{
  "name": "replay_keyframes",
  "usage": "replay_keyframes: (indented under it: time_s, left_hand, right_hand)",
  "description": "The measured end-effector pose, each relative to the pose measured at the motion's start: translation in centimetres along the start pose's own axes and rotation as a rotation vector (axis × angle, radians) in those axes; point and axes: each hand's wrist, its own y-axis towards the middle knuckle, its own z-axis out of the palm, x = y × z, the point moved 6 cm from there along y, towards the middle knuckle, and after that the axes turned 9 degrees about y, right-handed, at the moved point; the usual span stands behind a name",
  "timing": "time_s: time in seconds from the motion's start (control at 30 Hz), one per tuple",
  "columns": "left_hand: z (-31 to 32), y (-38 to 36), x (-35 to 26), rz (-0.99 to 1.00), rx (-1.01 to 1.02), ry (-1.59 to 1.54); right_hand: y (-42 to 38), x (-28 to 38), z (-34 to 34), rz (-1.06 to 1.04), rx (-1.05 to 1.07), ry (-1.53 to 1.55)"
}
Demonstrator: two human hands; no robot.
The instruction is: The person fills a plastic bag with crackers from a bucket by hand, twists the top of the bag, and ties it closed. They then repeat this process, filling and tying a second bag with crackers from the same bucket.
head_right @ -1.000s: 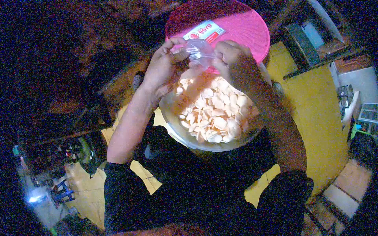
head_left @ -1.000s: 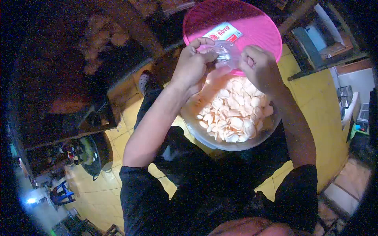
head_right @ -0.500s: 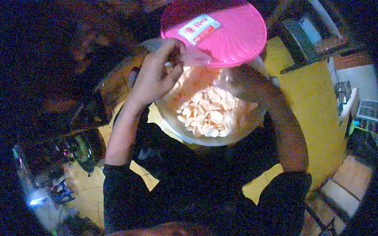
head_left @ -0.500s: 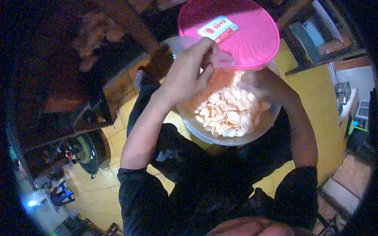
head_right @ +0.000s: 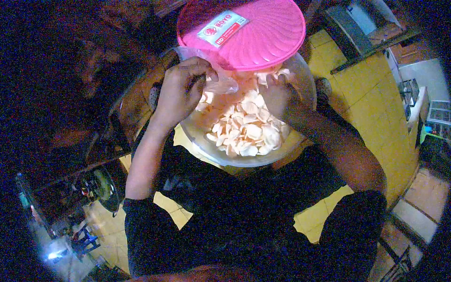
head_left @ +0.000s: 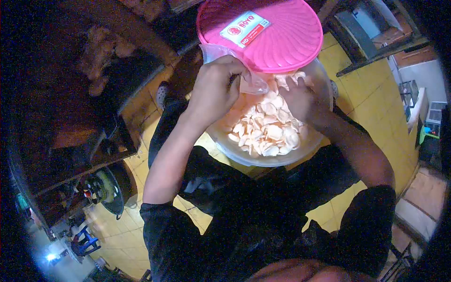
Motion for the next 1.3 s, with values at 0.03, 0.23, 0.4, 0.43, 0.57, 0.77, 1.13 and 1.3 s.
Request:
replay_keyframes:
  time_s: [0.03,0.23,0.4,0.43,0.57,0.77,1.13,1.3]
  left_hand:
    - [0.2,0.1,0.0,0.000,0.001,0.000]
    - [1.2,0.6,0.2,-0.072,0.005,-0.014]
    - [1.9,0.6,-0.3,-0.006,-0.070,0.021]
    - [2.0,0.6,-0.3,-0.005,-0.070,0.025]
    - [2.2,0.7,-0.2,-0.106,0.001,0.000]
    - [2.3,0.7,0.0,-0.040,-0.032,-0.015]
    - [3.5,0.7,-1.7,-0.062,0.021,0.026]
    - [5.7,-0.3,-0.3,-0.319,0.140,-0.555]
  right_hand:
    - [-0.1,-0.4,0.3,0.000,0.000,0.001]
    - [-4.7,1.0,-0.9,-0.295,0.134,0.492]
    - [-6.9,3.1,-0.3,-0.363,0.019,0.341]
    - [-6.8,3.4,0.1,-0.392,-0.031,0.378]
    - [-6.6,4.1,-1.0,-0.396,-0.112,0.392]
    - [-5.9,1.8,-2.7,-0.463,-0.229,0.594]
    - [-5.4,-1.4,-11.8,-0.388,-0.572,1.322]
    - [-4.7,-1.7,-11.5,-0.342,-0.720,1.185]
